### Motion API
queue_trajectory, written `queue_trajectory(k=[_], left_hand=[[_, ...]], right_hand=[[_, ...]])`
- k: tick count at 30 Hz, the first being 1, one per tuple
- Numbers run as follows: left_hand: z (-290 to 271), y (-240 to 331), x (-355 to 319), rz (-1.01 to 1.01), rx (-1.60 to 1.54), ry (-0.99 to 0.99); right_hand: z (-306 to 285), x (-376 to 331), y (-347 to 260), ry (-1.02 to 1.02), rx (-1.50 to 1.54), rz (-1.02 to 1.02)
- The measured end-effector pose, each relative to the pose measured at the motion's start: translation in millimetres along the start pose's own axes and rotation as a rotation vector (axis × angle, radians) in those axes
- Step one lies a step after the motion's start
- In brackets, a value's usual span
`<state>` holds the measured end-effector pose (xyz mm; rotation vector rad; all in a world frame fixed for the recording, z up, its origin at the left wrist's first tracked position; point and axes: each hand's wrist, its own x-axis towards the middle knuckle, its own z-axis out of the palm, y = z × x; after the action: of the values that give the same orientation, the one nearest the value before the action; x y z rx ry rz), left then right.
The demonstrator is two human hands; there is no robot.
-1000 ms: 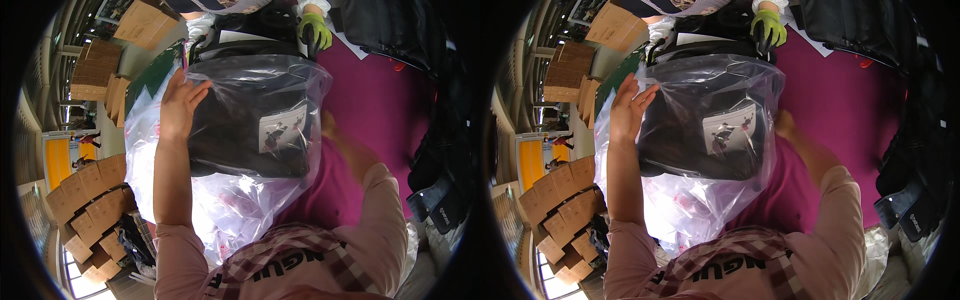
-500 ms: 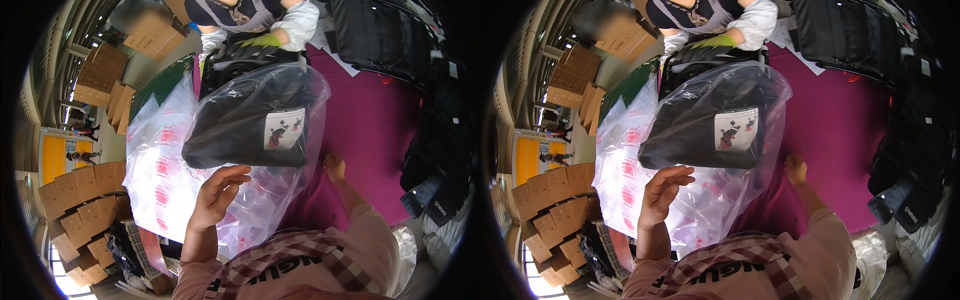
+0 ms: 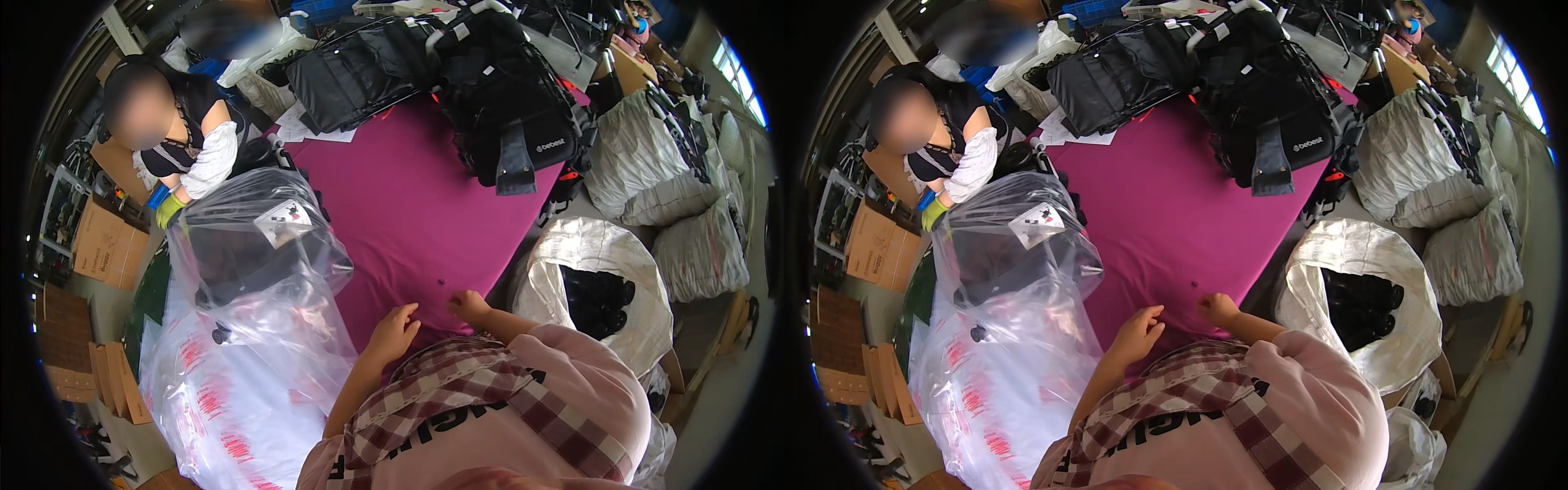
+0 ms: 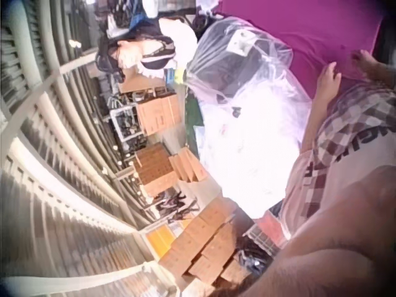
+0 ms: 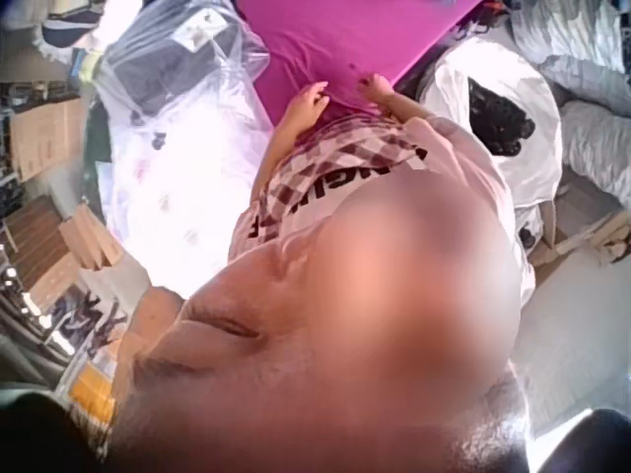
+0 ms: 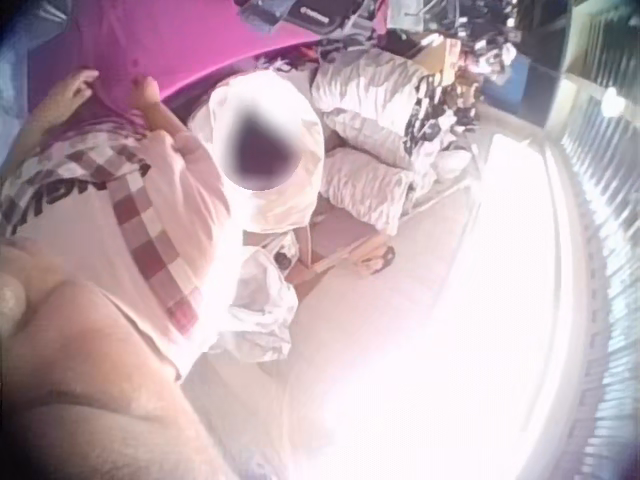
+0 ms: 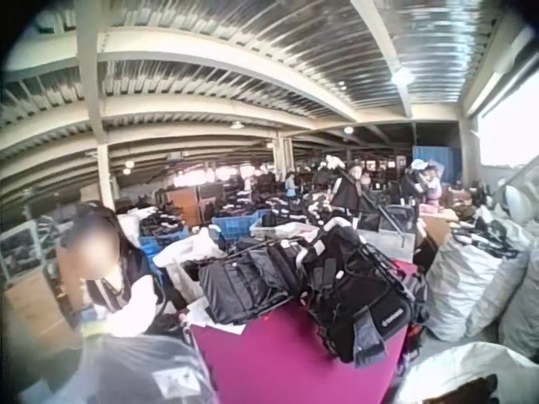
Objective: The person unpacks black baby strollers from plastic bags, places them on a pink table, and attaches wheels to each stroller. The person repeats this process for multiple strollers, moving them between the table and a white basket.
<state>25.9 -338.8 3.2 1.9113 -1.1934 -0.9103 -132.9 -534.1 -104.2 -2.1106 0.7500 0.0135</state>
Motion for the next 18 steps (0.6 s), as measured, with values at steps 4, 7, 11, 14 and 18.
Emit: queue_trajectory(k=[4, 7, 11, 14, 18], left_hand=[[57, -71, -28, -0.202, 0.120, -0.234], [65, -97, -50, -0.406, -0.097, -0.166], [77, -159, -65, -0.460, 0.042, -0.043], [80, -146, -48, -0.689, -0.131, 0.060], [85, -140, -35, -0.657, -0.064, 0.237]], right_hand=[[-7, -38, 47, -0.002, 0.016, 0.203], [-4, -67, 59, -0.067, 0.004, 0.274], [-27, -39, 36, -0.114, 0.029, 0.252], [-43, -7, 44, 0.019, 0.071, 0.039], [-123, 61, 26, 0.162, 0.175, -0.203]])
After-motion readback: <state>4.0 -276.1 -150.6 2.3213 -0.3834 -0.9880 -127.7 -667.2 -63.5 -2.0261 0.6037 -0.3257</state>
